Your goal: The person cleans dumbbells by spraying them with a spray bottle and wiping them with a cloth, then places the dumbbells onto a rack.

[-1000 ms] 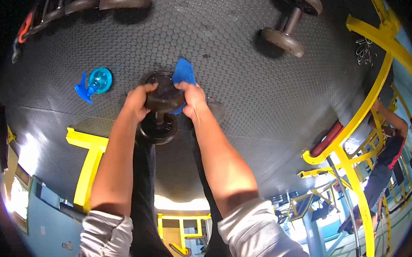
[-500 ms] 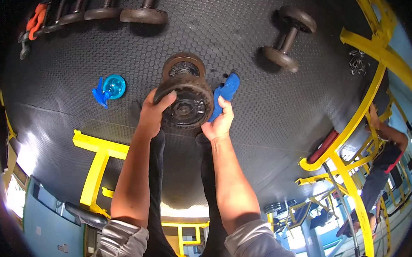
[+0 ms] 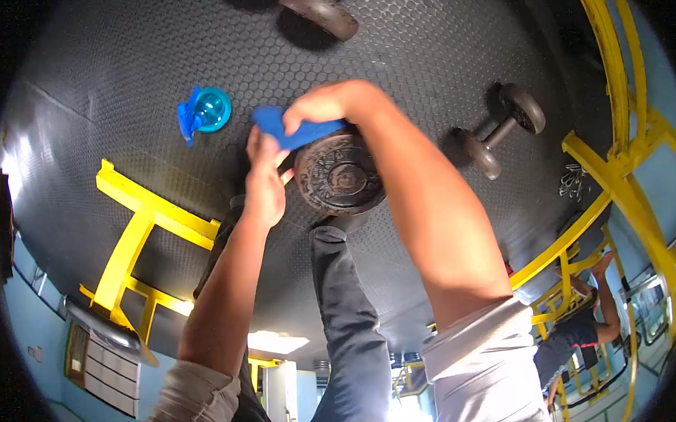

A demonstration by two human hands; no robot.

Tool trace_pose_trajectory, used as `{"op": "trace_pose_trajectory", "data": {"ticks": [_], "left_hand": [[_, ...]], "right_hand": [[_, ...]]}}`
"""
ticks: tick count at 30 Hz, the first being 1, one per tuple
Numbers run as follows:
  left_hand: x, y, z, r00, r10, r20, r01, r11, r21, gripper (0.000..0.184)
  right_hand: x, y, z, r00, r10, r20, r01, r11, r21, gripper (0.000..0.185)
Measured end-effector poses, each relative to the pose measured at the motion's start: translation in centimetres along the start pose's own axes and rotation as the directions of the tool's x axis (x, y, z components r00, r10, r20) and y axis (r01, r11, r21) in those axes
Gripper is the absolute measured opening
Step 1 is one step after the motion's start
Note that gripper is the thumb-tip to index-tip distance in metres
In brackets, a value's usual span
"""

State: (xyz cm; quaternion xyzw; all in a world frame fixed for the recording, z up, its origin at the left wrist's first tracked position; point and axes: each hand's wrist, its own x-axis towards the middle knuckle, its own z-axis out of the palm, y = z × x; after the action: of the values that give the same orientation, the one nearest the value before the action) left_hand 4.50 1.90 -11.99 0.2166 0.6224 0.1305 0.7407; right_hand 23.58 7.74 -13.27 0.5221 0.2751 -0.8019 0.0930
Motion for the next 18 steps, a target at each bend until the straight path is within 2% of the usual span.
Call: {"op": "trace_pose_trajectory", "data": {"ticks": [1, 2, 3, 5, 7, 9, 11, 13, 14, 15, 16, 17, 18], "left_hand": [[-0.5, 0.1, -1.2, 0.997, -0.058, -0.046, 0.050, 0.987, -0.155, 0.084], [-1.4, 0.6, -2.1, 0.993, -0.100, -0.055, 0.086, 0.975, -0.206, 0.084], [-2.4, 1.1, -2.9, 0.989, -0.136, -0.063, 0.115, 0.959, -0.257, 0.085], [-4.1, 1.7, -4.6, 0.960, -0.260, -0.100, 0.227, 0.937, -0.264, 0.086], [-6.4, 3.3, -4.7, 0.899, -0.409, -0.158, 0.350, 0.886, -0.303, 0.087], [-8.8, 3.2, -5.0, 0.889, -0.426, -0.169, 0.391, 0.897, -0.208, 0.087], [-11.3, 3.4, -5.0, 0.893, -0.429, -0.133, 0.406, 0.898, -0.170, 0.085], [-13.1, 1.4, -5.5, 0.920, -0.372, -0.120, 0.356, 0.924, -0.136, 0.076], [-13.3, 0.2, -5.9, 0.936, -0.337, -0.105, 0.331, 0.941, -0.067, 0.072], [-13.4, -0.8, -6.1, 0.949, -0.304, -0.084, 0.305, 0.952, 0.003, 0.069], [-13.0, -1.2, -5.6, 0.929, -0.361, -0.086, 0.361, 0.932, -0.018, 0.065], [-12.2, -1.5, -4.9, 0.906, -0.414, -0.087, 0.413, 0.910, -0.034, 0.062], [-11.7, -1.5, -3.9, 0.931, -0.364, -0.012, 0.363, 0.930, -0.059, 0.057]], "right_hand": [[0.9, -2.3, 0.8, 0.994, 0.056, 0.093, -0.033, 0.972, -0.234, 0.050], [3.8, -2.7, 2.9, 0.989, 0.102, 0.107, -0.038, 0.876, -0.481, 0.050], [6.4, -2.9, 5.0, 0.984, 0.145, 0.106, -0.030, 0.717, -0.697, 0.051], [2.8, -6.4, 9.1, 0.964, 0.264, 0.024, -0.116, 0.500, -0.858, 0.053], [4.7, -4.1, 15.3, 0.956, 0.291, -0.035, -0.115, 0.263, -0.958, 0.049], [5.5, 0.5, 19.1, 0.955, 0.239, 0.177, 0.095, 0.321, -0.942, 0.048], [2.8, 2.2, 20.8, 0.840, 0.336, 0.426, 0.157, 0.601, -0.784, 0.046], [-1.8, 3.1, 21.4, 0.888, 0.301, 0.347, -0.042, 0.806, -0.590, 0.046], [-5.5, 3.8, 21.1, 0.983, 0.127, 0.135, -0.050, 0.883, -0.467, 0.042], [-8.9, 4.5, 20.4, 0.993, -0.021, -0.116, -0.019, 0.941, -0.338, 0.039], [-11.1, 5.2, 19.8, 0.905, -0.105, -0.413, -0.020, 0.958, -0.287, 0.040], [-12.6, 5.9, 19.2, 0.721, -0.165, -0.673, -0.002, 0.971, -0.240, 0.043], [-13.1, 6.6, 18.0, 0.515, -0.189, -0.836, 0.031, 0.979, -0.202, 0.045]]}}
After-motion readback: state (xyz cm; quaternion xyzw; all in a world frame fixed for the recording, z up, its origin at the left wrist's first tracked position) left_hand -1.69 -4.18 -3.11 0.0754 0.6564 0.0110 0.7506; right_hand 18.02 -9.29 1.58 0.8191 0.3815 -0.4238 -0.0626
